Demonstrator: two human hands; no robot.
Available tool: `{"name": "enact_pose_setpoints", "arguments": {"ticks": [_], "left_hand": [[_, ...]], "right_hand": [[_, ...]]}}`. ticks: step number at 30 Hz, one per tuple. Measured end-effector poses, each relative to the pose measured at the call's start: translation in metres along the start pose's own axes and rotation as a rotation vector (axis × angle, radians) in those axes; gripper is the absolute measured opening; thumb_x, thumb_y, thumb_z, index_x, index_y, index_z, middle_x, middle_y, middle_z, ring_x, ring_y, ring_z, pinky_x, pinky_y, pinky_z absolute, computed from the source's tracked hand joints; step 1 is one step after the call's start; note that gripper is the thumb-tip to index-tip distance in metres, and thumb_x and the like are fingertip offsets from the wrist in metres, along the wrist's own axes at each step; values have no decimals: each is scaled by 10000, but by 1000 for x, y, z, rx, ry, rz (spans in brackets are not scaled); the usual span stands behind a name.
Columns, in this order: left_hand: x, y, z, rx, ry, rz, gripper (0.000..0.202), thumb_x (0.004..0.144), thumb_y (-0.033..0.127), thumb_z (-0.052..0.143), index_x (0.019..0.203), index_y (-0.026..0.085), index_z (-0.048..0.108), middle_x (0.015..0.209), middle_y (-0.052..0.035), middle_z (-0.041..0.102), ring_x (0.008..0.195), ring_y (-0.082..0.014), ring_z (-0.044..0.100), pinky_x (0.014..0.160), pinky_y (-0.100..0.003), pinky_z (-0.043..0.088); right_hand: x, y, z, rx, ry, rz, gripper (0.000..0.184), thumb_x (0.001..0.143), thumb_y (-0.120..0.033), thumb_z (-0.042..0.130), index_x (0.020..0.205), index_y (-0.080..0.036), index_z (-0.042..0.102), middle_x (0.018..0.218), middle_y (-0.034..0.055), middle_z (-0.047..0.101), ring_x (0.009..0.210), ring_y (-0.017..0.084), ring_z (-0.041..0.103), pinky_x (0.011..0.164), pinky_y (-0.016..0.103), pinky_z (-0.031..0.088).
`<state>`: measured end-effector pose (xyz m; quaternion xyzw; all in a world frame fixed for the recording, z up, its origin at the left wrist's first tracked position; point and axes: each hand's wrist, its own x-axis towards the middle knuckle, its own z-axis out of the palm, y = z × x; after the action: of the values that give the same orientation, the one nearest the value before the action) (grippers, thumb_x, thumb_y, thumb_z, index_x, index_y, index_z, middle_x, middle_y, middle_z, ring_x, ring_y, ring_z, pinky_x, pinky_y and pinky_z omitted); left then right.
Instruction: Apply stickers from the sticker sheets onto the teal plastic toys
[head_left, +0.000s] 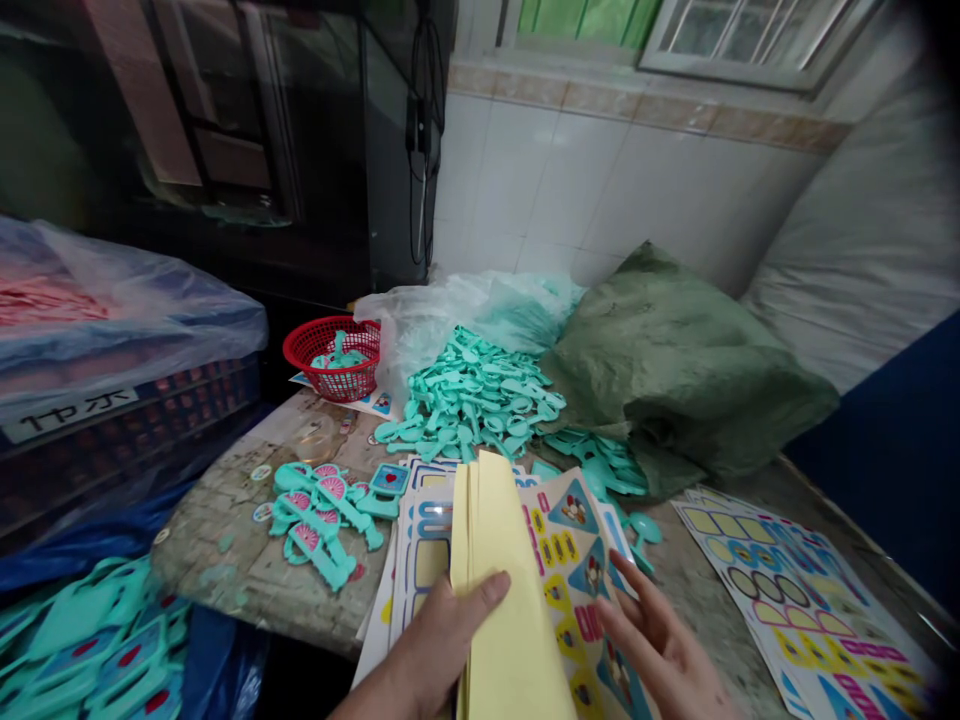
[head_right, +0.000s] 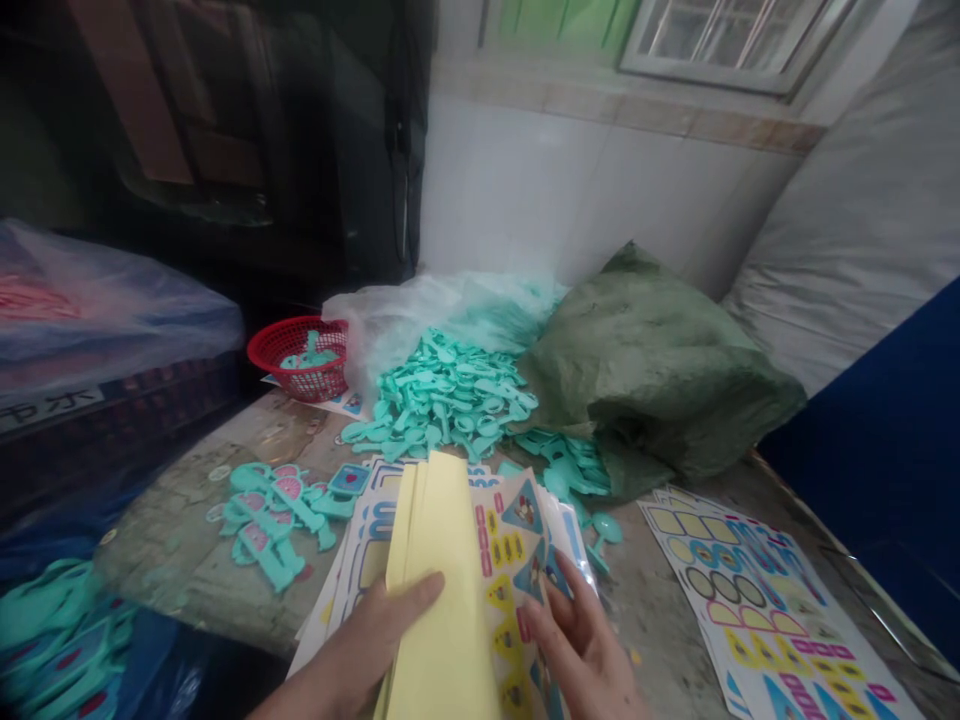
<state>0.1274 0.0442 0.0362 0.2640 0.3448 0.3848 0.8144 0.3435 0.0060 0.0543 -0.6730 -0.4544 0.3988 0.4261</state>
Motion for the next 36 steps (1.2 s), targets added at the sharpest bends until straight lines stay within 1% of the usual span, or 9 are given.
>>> {"name": "enact_pose_setpoints", "arguments": {"ticks": [3,6,9,11,17,25,31,34,36], "left_hand": [[0,1,1,-4,-2,10,462,756,392,665,1098,87,607,1000,-161,714,879,-294,682,837,-439,518],[-1,1,2,-10,3,9,438,749,371,676,1085,98,612,995,-147,718,870,-288,684,828,-433,521],[-2,3,5,11,12,13,430,736,357,689,1072,97,622,972,-150,723,852,-300,686,812,-444,521],[-3,4,7,-2,-4,33,448,733,339,692,1106,105,611,990,-149,719,866,-303,682,817,-446,515],[-3,2,5,38,51,49,507,735,401,678,1137,105,594,1023,-162,704,880,-303,674,802,-435,516],[0,-2,2,44,60,28,534,747,447,656,1167,128,570,1064,-152,692,961,-289,655,883,-434,481],[-2,3,5,2,38,16,568,709,467,682,1140,108,592,1052,-169,694,983,-307,644,899,-445,473],[-2,3,3,12,52,12,588,695,470,693,1148,110,589,1041,-165,700,994,-310,639,902,-448,474],[-2,2,2,22,61,6,586,699,469,690,1150,111,583,1041,-161,701,980,-309,645,887,-451,484]], "right_hand": [[10,3,-16,-232,46,15,600,704,-509,619,1227,-220,565,1065,68,702,985,301,639,845,406,514],[13,-3,-24,-514,238,-224,546,766,-466,526,1240,-197,550,1256,100,588,1185,320,502,1000,461,388],[2,-17,-9,-628,301,-485,518,802,-420,493,1277,-214,511,1344,101,502,1239,319,439,1017,504,350],[-10,-24,16,-531,204,-534,492,794,-423,523,1261,-268,525,1308,73,542,1194,305,490,984,479,398],[-16,-7,80,-390,45,-278,718,754,-479,551,1369,-142,395,1340,135,504,1219,308,475,996,473,404],[-1,-18,54,-270,-122,-92,519,758,-517,566,1162,-194,599,1190,91,640,1110,288,572,925,361,478],[0,-25,55,352,-228,215,484,708,-531,629,1088,-232,635,938,61,738,883,293,680,685,374,564],[0,-13,43,326,-112,262,501,676,-567,637,1040,-225,664,1004,67,725,989,301,644,804,406,537],[-2,-3,26,116,16,108,546,583,-582,698,1019,-254,682,1153,53,665,1166,320,525,937,414,467]]}}
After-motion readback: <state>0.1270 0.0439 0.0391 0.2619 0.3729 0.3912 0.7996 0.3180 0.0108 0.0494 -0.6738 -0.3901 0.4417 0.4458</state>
